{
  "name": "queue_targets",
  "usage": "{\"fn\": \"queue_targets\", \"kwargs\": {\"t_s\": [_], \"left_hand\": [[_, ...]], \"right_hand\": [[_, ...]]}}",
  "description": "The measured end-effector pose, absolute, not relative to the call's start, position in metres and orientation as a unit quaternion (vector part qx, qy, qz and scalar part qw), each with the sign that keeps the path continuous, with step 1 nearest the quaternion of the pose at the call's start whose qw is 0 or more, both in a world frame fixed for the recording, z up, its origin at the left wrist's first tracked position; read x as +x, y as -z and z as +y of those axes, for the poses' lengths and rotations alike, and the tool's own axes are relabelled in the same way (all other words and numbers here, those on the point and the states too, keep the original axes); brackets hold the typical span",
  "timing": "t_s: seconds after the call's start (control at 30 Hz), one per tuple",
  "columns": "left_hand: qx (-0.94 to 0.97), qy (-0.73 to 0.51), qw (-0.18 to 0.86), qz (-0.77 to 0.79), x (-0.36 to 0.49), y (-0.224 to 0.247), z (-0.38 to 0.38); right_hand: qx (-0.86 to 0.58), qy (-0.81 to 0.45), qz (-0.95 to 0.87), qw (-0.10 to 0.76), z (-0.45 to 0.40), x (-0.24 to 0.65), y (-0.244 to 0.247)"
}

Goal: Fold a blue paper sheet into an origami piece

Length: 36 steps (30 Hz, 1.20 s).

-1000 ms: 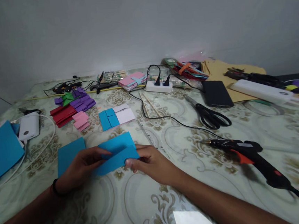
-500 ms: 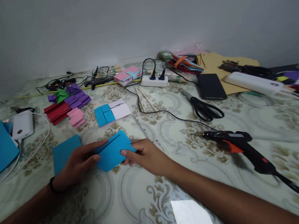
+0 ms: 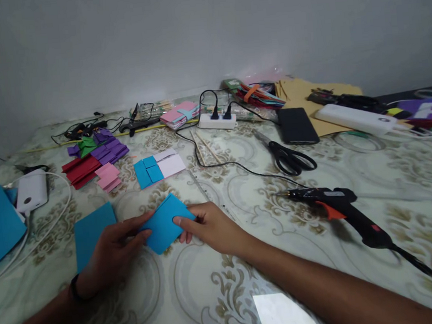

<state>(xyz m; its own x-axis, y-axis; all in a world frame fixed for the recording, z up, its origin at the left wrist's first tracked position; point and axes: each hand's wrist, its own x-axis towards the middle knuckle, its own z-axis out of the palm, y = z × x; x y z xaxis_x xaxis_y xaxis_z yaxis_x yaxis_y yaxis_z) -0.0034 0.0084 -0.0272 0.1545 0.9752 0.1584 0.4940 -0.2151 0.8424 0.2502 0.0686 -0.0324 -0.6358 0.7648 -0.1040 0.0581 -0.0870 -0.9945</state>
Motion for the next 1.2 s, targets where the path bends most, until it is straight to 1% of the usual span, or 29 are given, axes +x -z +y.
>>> {"fn": "queue_targets", "kwargs": {"t_s": [0.13, 0.5, 0.73, 1.2], "left_hand": [[0.690, -0.370, 0.319, 0.535, -0.002, 0.027, 0.007], [0.672, -0.343, 0.364, 0.546, -0.001, 0.024, 0.005], [0.665, -0.337, 0.372, 0.552, 0.001, 0.021, 0.004], [0.646, -0.319, 0.432, 0.542, -0.004, 0.025, 0.010]], "right_hand": [[-0.339, -0.658, -0.619, 0.263, 0.069, 0.250, 0.031], [-0.348, -0.641, -0.638, 0.246, 0.067, 0.251, 0.030], [-0.332, -0.669, -0.601, 0.284, 0.065, 0.249, 0.035], [-0.331, -0.658, -0.617, 0.278, 0.065, 0.250, 0.041]]}}
